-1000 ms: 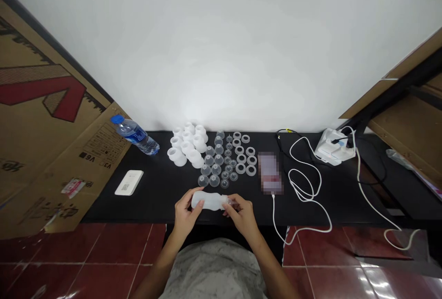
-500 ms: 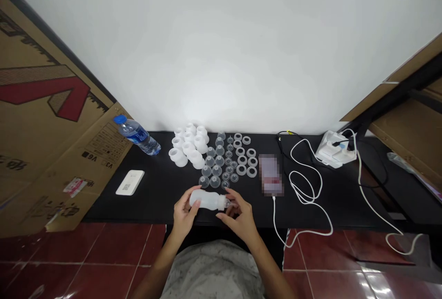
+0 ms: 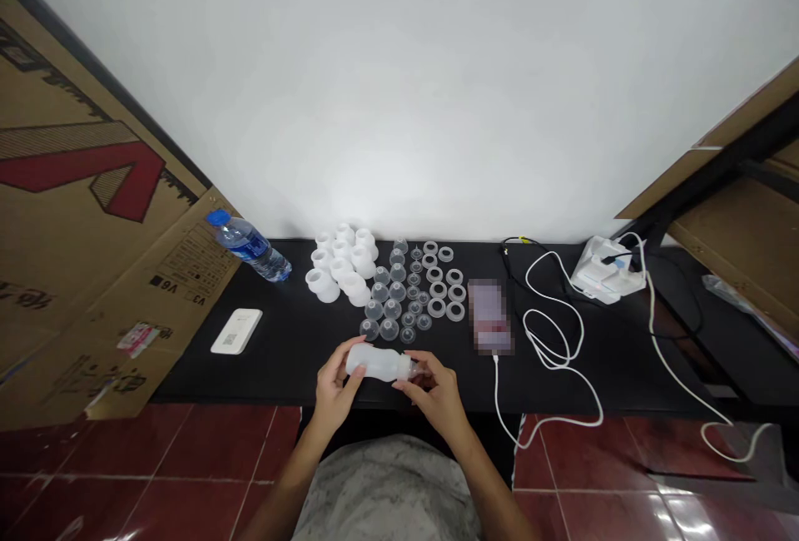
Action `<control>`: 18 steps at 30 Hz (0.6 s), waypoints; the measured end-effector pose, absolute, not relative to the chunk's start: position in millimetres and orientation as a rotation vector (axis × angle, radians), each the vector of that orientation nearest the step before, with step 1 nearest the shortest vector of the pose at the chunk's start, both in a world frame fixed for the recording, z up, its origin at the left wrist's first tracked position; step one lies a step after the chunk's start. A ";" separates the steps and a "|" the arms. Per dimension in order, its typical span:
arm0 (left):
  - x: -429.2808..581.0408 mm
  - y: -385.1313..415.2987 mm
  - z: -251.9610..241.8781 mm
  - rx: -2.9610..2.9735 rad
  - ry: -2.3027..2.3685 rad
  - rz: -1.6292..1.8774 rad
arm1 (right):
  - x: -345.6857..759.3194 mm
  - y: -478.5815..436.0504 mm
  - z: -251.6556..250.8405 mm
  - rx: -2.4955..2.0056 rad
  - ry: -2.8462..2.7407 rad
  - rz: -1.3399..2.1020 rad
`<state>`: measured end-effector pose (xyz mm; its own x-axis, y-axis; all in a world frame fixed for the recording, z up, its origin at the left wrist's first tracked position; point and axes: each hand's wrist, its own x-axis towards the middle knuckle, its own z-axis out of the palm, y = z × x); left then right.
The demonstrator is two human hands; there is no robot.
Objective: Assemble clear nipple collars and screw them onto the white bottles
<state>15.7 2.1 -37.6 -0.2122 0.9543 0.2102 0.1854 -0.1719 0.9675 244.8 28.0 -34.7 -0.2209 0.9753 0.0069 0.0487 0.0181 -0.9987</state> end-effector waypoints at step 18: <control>15.3 3.3 -38.3 1.356 1.346 1.425 | 247.3 29.7 -24.7 -1.076 -1.477 1.342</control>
